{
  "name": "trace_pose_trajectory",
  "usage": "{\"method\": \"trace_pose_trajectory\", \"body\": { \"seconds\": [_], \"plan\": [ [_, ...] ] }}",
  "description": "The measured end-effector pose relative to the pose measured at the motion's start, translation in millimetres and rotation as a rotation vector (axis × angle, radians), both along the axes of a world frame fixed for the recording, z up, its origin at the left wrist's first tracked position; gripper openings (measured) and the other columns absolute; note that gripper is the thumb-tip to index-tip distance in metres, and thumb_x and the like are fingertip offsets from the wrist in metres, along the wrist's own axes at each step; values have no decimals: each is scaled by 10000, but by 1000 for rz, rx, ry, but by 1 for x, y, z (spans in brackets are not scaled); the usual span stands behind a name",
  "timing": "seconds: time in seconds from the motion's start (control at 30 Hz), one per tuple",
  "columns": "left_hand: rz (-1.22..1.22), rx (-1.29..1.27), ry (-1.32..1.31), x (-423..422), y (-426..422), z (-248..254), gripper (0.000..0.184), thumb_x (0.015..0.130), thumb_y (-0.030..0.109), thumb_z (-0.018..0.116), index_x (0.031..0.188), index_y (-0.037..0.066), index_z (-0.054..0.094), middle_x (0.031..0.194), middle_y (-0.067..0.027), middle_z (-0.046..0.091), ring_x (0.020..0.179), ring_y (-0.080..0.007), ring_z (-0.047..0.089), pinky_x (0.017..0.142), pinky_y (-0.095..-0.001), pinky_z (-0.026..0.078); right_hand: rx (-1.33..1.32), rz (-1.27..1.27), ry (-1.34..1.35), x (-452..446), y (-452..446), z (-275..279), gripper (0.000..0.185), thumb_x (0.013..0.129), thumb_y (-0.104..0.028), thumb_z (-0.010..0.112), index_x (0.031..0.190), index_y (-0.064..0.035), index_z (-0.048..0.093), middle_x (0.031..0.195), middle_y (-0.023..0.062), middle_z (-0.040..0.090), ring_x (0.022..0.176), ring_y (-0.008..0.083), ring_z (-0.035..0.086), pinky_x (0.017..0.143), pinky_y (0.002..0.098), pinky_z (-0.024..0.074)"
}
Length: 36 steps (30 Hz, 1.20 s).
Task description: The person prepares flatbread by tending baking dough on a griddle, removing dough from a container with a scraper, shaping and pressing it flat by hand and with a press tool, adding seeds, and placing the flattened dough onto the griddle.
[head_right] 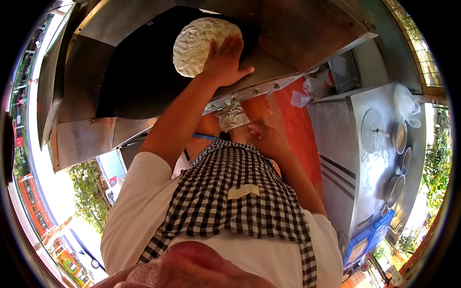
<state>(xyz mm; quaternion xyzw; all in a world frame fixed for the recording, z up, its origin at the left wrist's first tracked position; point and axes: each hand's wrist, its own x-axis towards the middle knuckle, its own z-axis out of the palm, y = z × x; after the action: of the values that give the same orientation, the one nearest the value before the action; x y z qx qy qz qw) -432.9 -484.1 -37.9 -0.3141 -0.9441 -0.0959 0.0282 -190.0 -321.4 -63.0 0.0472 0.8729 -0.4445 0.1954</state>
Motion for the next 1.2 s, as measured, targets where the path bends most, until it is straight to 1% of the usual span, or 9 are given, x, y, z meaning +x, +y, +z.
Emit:
{"method": "trace_pose_trajectory", "body": {
  "seconds": [0.2,0.3,0.4,0.5,0.7,0.8,0.9,1.03,1.2],
  "plan": [
    [56,102,33,-25,4,4,940,991,718,489,1663,97,272,1744,-133,239,1628,-313,167,1275,-666,127,10,-10,-17,-1,1,-8,461,978,-230,760,1351,22,658,1083,180,778,1001,235,764,894,352,600],
    [-10,-35,-66,-35,3,19,926,994,725,478,1661,113,286,1739,-127,256,1623,-322,185,1272,-672,128,39,12,-12,-2,-1,-3,467,981,-236,759,1357,20,654,1110,189,773,1011,237,761,903,358,598],
    [74,152,50,-51,8,0,902,1000,731,461,1654,128,314,1737,-124,264,1617,-329,206,1272,-672,129,-16,4,-31,-1,3,-10,465,985,-234,753,1358,23,650,1122,199,770,1023,247,761,910,362,597],
    [26,73,-17,-50,6,6,888,1003,736,451,1648,136,338,1737,-124,266,1613,-337,220,1271,-674,129,3,13,-51,0,3,-3,458,995,-231,741,1358,31,644,1148,207,763,1041,253,760,920,365,597],
    [90,154,95,-22,-40,3,877,1010,713,469,1645,121,342,1730,-136,283,1606,-347,239,1280,-643,130,-20,-36,-21,8,17,-11,449,1007,-213,730,1361,44,630,1193,209,749,1044,248,761,916,350,603],
    [243,-29,14,-15,-81,5,847,1027,676,477,1645,113,339,1728,-149,283,1608,-341,236,1283,-630,135,-9,-83,88,14,22,-31,448,955,-320,751,1275,-10,706,1063,188,778,951,304,768,829,404,599],
    [217,13,73,-10,-89,4,822,1041,649,474,1647,112,337,1727,-159,280,1608,-337,239,1283,-625,149,33,-16,-2,9,21,-21,444,984,-216,752,1339,30,649,1120,192,768,1020,246,767,869,347,610],
    [-38,164,143,7,-43,2,846,1036,677,450,1658,119,315,1730,-144,281,1605,-329,246,1293,-603,145,21,21,18,1,7,-7,439,978,-234,754,1320,25,663,1078,185,773,984,254,767,852,347,604],
    [-2,37,76,-5,6,-4,890,1024,722,408,1665,117,290,1737,-109,270,1615,-300,218,1292,-628,128,-31,59,103,-9,4,-6,449,979,-248,752,1327,22,663,1069,190,770,956,261,764,849,356,600]
  ]
}}
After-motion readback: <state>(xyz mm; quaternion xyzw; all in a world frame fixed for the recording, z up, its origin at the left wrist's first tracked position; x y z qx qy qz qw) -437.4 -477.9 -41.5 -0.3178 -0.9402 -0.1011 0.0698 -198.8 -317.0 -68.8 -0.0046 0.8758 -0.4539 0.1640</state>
